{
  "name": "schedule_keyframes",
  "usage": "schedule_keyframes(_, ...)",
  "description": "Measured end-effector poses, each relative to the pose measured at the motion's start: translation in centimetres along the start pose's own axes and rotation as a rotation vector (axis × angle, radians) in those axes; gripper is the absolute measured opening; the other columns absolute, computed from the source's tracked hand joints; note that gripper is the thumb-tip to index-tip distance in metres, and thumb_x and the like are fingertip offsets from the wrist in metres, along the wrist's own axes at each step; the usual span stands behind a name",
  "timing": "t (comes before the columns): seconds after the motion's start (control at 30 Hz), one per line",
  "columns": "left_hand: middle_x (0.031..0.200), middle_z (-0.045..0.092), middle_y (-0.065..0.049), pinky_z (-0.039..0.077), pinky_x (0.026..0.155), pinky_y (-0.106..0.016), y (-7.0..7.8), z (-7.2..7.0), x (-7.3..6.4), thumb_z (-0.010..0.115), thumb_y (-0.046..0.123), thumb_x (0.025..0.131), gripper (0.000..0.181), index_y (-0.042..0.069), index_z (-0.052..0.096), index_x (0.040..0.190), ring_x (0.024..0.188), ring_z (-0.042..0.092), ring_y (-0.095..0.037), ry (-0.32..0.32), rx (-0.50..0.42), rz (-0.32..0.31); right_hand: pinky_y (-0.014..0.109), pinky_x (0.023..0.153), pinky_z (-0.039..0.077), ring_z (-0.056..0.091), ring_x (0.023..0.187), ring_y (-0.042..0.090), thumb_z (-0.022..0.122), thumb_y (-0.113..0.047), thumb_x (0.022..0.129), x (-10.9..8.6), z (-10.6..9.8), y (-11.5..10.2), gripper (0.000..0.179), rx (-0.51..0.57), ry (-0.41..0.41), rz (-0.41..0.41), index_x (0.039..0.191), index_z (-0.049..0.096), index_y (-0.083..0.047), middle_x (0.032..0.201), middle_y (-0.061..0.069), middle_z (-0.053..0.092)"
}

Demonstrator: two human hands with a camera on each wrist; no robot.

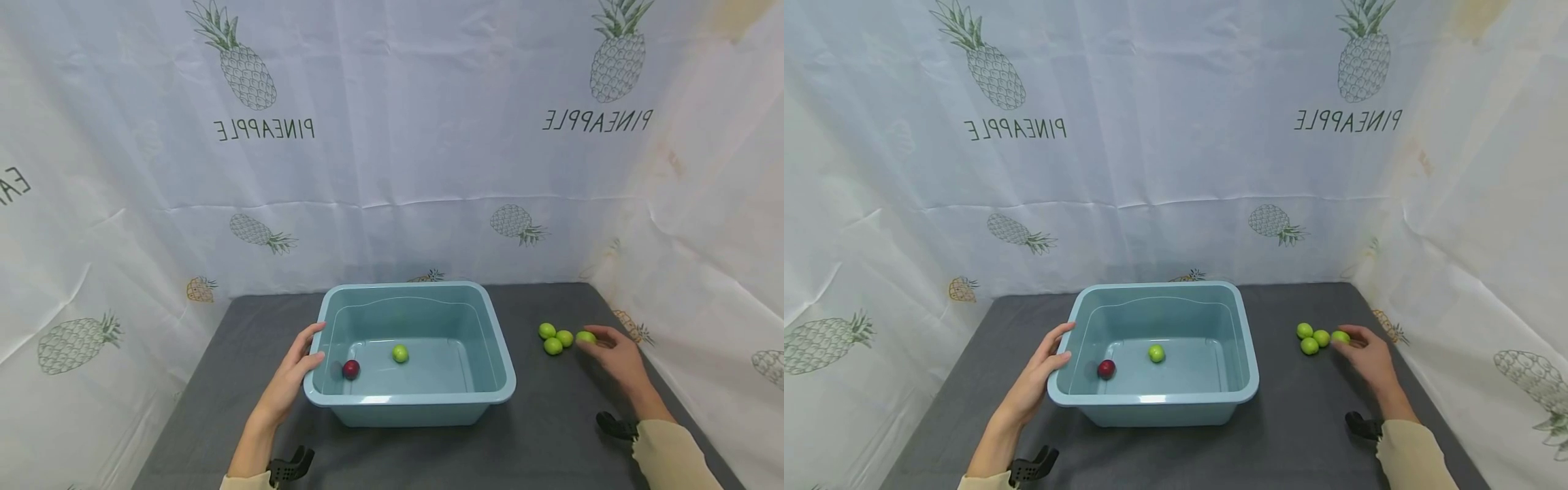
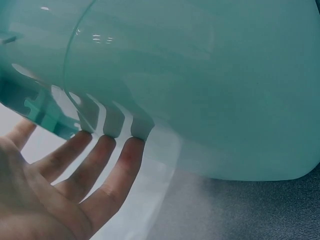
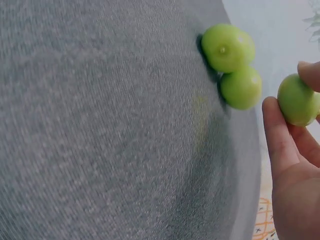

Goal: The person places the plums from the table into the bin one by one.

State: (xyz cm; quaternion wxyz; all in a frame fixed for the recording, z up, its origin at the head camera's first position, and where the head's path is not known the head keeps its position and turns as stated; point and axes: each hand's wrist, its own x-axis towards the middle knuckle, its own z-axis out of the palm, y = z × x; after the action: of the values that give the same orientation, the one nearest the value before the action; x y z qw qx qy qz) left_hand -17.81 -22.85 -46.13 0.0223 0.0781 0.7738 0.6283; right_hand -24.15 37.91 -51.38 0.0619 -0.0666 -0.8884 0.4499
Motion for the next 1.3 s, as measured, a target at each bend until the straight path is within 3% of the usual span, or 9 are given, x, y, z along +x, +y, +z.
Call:
schedule_keyframes(0.07,0.161,0.025,-0.018,0.033,0.105,-0.062,0.0,0.0,0.0,0.049,0.026,0.107,0.051,0.021,0.034,0.155,0.143,0.033,-0.043,0.001,0.0,-0.003,0.014,0.074,0.044,0.047,0.101,-0.009,0.066,-0.041,0.099,-0.1,0.0,-0.3,0.066,0.013,-0.005,-0.012,0.142,0.049,0.005,0.141,0.026,0.047)
schedule_keyframes(0.13,0.161,0.025,-0.018,0.033,0.105,-0.061,0.1,0.0,0.0,0.049,0.026,0.107,0.051,0.021,0.034,0.155,0.143,0.033,-0.043,0.0,0.0,-0.006,0.014,0.076,0.044,0.04,0.098,-0.016,0.067,-0.04,0.098,-0.2,0.1,-0.6,0.065,0.022,-0.009,-0.028,0.142,0.05,0.005,0.14,0.025,0.048)
schedule_keyframes(0.33,0.162,0.024,-0.018,0.032,0.106,-0.061,0.1,0.0,0.0,0.048,0.026,0.107,0.051,0.022,0.033,0.155,0.143,0.032,-0.042,0.001,-0.005,-0.022,0.02,0.084,0.046,0.048,0.11,-0.002,0.066,-0.04,0.099,-0.6,0.3,-1.9,0.062,0.003,-0.026,-0.089,0.141,0.051,0.004,0.14,0.022,0.05)
schedule_keyframes(0.6,0.161,0.025,-0.018,0.037,0.103,-0.055,0.0,-0.1,0.0,0.049,0.026,0.106,0.051,0.022,0.033,0.155,0.142,0.035,-0.043,0.002,-0.005,-0.021,0.012,0.081,0.043,0.043,0.105,-0.012,0.067,-0.04,0.099,-0.7,0.3,-4.0,0.058,-0.013,-0.064,-0.153,0.139,0.055,0.0,0.138,0.02,0.053)
schedule_keyframes(0.83,0.16,0.026,-0.018,0.04,0.099,-0.05,0.1,-0.2,0.0,0.049,0.026,0.106,0.051,0.022,0.034,0.155,0.139,0.038,-0.043,-0.006,-0.008,-0.025,0.011,0.081,0.046,0.053,0.104,-0.015,0.07,-0.032,0.098,-1.2,0.5,-6.3,0.047,0.074,-0.108,-0.211,0.133,0.059,-0.003,0.125,-0.007,0.058)
schedule_keyframes(1.07,0.159,0.028,-0.018,0.039,0.101,-0.052,0.1,-0.3,-0.1,0.049,0.027,0.106,0.051,0.022,0.034,0.155,0.139,0.038,-0.042,-0.003,-0.009,-0.032,0.019,0.08,0.05,0.053,0.102,-0.013,0.07,-0.032,0.098,-2.0,1.5,-8.8,0.051,0.048,-0.186,-0.209,0.136,0.057,0.0,0.133,0.018,0.058)
schedule_keyframes(1.3,0.159,0.027,-0.019,0.038,0.102,-0.057,0.1,-0.2,0.1,0.049,0.027,0.106,0.052,0.021,0.034,0.155,0.139,0.037,-0.043,-0.008,-0.011,-0.02,0.025,0.08,0.053,0.058,0.105,-0.003,0.071,-0.029,0.098,-2.5,2.6,-10.0,0.049,0.08,-0.23,-0.221,0.134,0.058,0.001,0.133,0.02,0.057)
